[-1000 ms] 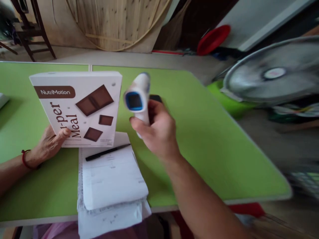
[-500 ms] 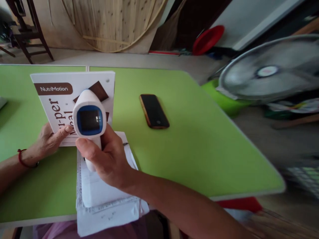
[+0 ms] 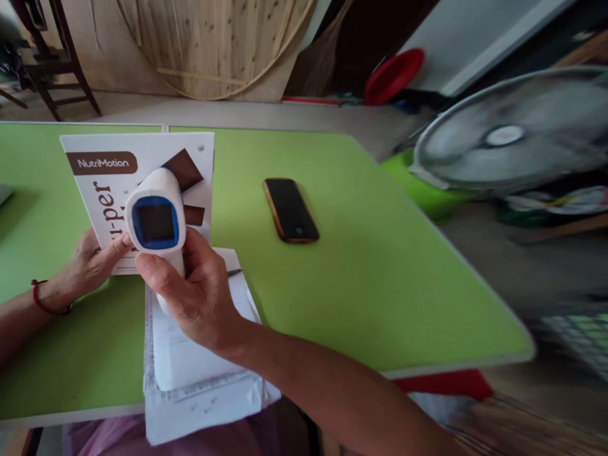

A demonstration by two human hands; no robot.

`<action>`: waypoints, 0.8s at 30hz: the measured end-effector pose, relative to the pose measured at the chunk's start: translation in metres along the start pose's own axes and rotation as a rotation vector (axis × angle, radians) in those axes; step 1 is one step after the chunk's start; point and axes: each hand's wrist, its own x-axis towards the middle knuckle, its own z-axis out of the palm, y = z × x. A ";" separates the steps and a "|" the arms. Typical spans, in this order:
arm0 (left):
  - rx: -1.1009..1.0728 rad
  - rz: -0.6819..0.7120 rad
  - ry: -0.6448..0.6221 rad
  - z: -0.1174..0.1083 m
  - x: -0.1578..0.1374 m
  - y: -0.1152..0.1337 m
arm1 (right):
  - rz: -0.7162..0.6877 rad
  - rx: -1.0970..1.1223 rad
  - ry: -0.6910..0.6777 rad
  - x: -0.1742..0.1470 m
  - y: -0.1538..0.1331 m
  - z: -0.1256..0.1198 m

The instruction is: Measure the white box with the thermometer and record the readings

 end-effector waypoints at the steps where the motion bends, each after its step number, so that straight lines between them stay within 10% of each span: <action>1: -0.003 0.001 -0.002 0.000 0.000 -0.001 | -0.009 -0.004 -0.001 0.000 0.000 0.000; 24: 0.000 0.018 -0.014 -0.001 0.001 0.004 | -0.056 -0.016 -0.020 0.001 0.001 -0.002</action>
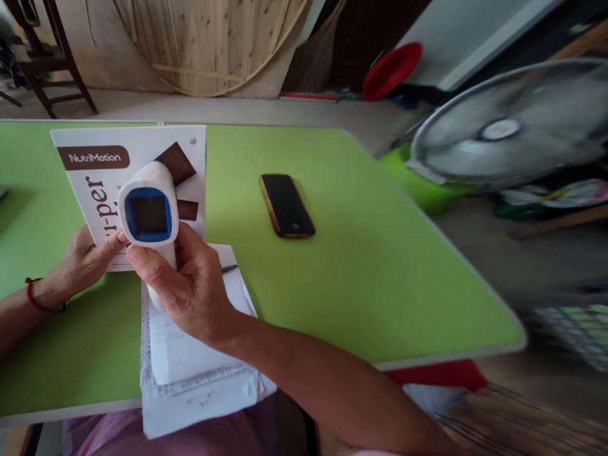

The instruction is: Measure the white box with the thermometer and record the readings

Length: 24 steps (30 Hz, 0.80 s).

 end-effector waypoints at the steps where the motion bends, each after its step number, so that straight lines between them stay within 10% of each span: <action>1: 0.011 -0.006 0.002 0.000 0.000 0.000 | -0.006 -0.001 -0.001 0.000 0.000 0.000; 10: 0.096 -0.039 0.028 0.000 -0.002 0.002 | -0.073 -0.062 -0.094 0.003 -0.015 -0.006; 16: 0.097 -0.041 0.033 0.000 -0.004 0.009 | -0.280 -0.494 0.085 0.028 -0.040 -0.072; 24: -0.050 -0.014 0.011 0.000 -0.007 0.009 | -0.040 -1.136 0.053 0.034 0.021 -0.128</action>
